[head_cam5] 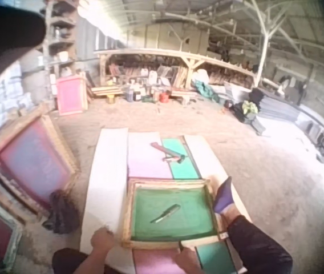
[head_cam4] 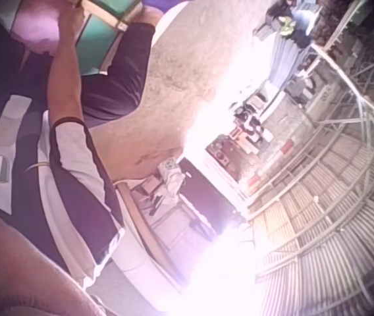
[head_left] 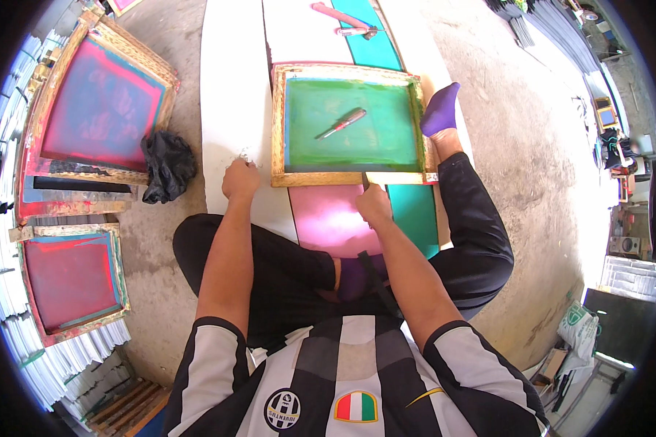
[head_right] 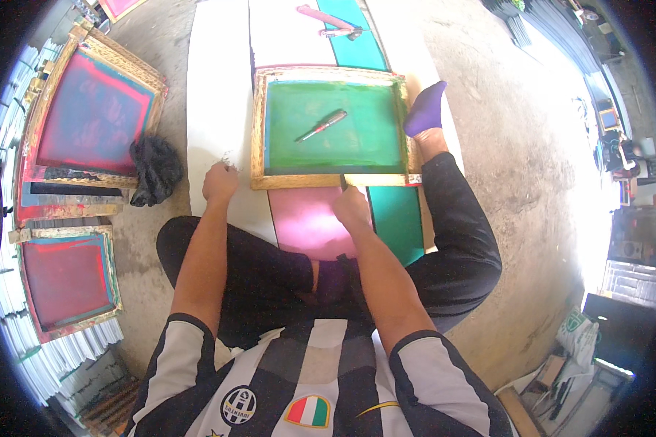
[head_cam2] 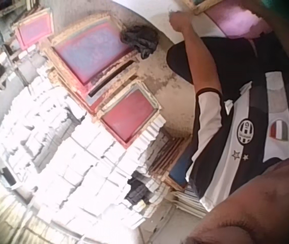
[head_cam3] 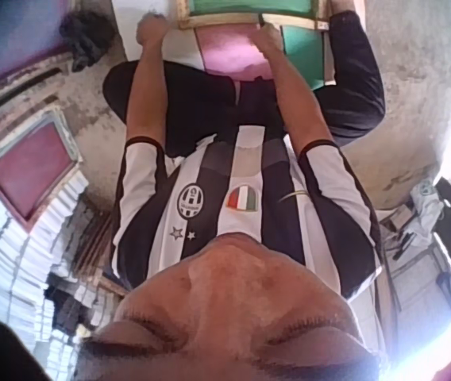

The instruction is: The person scrapes the edges of a wooden frame with a small metal tool while sitting on the floor. They repeatedly remove debris from the frame's edge and place it on the floor.

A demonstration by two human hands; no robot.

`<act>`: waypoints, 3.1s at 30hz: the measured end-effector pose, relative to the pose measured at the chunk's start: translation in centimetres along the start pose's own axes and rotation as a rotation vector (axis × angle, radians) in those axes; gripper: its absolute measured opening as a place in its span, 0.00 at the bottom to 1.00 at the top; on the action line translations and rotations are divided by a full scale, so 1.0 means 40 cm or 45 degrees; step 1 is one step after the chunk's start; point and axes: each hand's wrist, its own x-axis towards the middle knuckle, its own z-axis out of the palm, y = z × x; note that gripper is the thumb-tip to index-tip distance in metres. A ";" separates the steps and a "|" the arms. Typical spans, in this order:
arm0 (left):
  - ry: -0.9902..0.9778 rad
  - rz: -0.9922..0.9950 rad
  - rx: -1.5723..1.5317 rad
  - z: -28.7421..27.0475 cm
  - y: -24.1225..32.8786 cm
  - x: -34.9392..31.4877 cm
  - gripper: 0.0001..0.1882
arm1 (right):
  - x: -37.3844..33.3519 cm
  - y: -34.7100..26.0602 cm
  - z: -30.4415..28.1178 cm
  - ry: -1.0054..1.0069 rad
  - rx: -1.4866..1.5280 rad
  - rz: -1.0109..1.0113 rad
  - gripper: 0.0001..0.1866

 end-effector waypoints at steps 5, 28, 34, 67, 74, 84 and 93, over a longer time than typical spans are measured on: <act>0.025 -0.016 0.010 -0.007 -0.007 0.003 0.18 | -0.031 -0.035 -0.021 -0.159 0.225 0.186 0.16; -0.246 1.112 -0.255 -0.012 0.036 -0.117 0.11 | -0.146 -0.229 0.065 -0.786 0.646 -0.229 0.10; -0.254 1.040 -0.268 -0.024 0.041 -0.111 0.09 | -0.164 -0.213 0.036 -1.005 1.090 -0.146 0.15; 0.044 0.349 -0.222 -0.009 -0.010 0.003 0.23 | -0.126 -0.064 -0.079 -0.337 0.217 -0.010 0.21; -0.106 0.413 -0.209 0.014 0.020 -0.021 0.21 | -0.109 -0.031 -0.037 -0.241 0.193 0.019 0.21; -0.085 0.429 -0.257 0.034 0.014 -0.013 0.22 | -0.114 -0.049 -0.020 -0.320 0.499 0.250 0.19; -0.070 0.470 -0.237 0.054 0.022 0.000 0.21 | -0.080 0.001 0.018 -0.265 0.307 0.119 0.17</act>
